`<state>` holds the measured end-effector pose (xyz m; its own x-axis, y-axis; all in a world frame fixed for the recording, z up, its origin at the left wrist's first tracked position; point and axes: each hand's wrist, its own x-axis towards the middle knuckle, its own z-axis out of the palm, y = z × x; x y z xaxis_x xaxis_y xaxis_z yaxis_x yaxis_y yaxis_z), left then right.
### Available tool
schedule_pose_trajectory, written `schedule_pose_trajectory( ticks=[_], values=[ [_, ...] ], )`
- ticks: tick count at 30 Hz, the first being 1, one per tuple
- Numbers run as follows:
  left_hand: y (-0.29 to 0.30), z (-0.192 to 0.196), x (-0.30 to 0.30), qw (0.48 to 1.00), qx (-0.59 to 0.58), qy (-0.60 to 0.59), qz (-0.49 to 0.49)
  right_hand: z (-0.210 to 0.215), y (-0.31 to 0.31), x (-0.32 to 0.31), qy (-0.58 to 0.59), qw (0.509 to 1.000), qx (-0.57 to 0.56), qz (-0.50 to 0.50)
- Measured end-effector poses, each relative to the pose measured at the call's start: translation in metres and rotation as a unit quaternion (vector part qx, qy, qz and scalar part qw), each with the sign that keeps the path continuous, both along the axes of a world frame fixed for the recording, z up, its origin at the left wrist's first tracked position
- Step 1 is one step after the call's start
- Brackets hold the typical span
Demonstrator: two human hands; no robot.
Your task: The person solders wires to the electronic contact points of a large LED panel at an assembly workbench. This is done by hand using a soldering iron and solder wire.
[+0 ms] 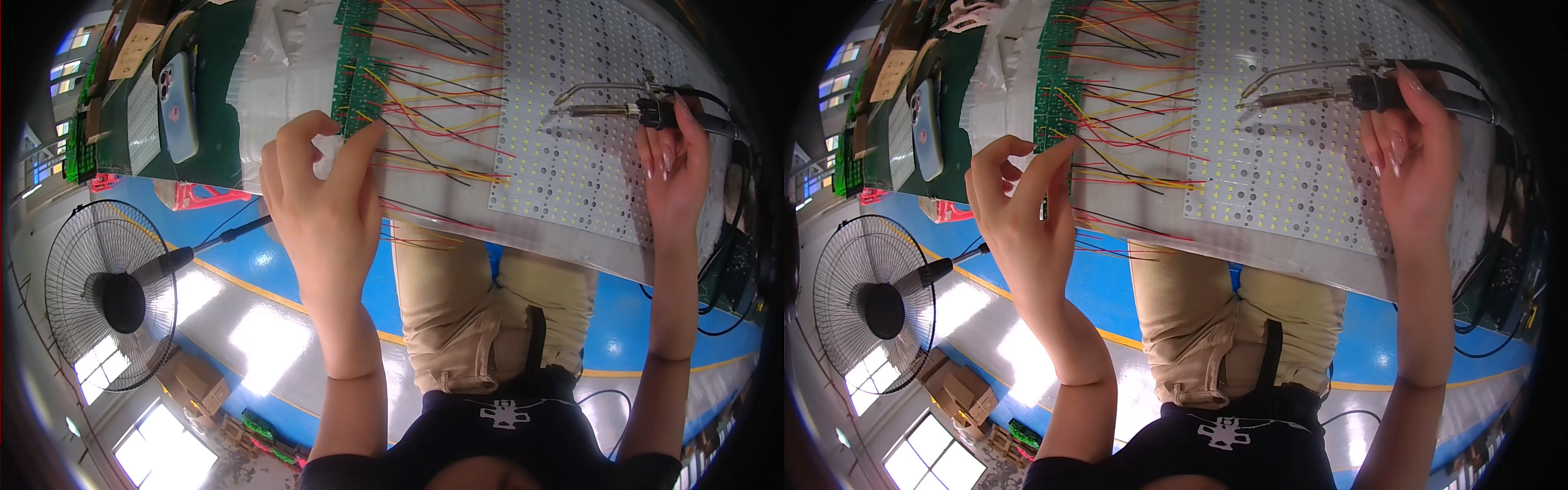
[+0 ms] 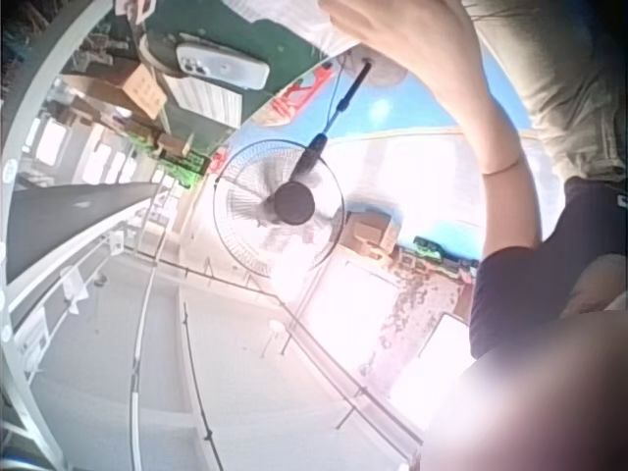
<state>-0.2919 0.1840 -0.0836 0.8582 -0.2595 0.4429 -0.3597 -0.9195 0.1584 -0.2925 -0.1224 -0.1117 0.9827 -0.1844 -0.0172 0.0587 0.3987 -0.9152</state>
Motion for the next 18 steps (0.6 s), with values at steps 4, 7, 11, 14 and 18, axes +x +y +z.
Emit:
schedule_pose_trajectory(
  ticks=[4,7,11,14,18],
  values=[
    [-0.004,0.005,0.01,0.997,0.009,0.026,-0.068,-0.001,-0.002,0.0,0.009,1.0,0.003,-0.001],
    [-0.005,0.011,0.016,0.993,0.026,0.06,-0.098,0.003,0.002,0.0,0.017,1.0,-0.001,-0.006],
    [-0.006,0.014,0.023,0.99,0.026,0.078,-0.117,0.004,0.002,0.0,0.032,0.999,0.003,-0.026],
    [-0.004,0.014,0.027,0.984,0.015,0.103,-0.142,0.005,0.004,-0.001,0.049,0.998,-0.004,-0.027],
    [-0.005,0.015,0.028,0.975,-0.008,0.141,-0.172,0.01,0.009,-0.001,0.048,0.999,-0.007,-0.025]
  ],
)
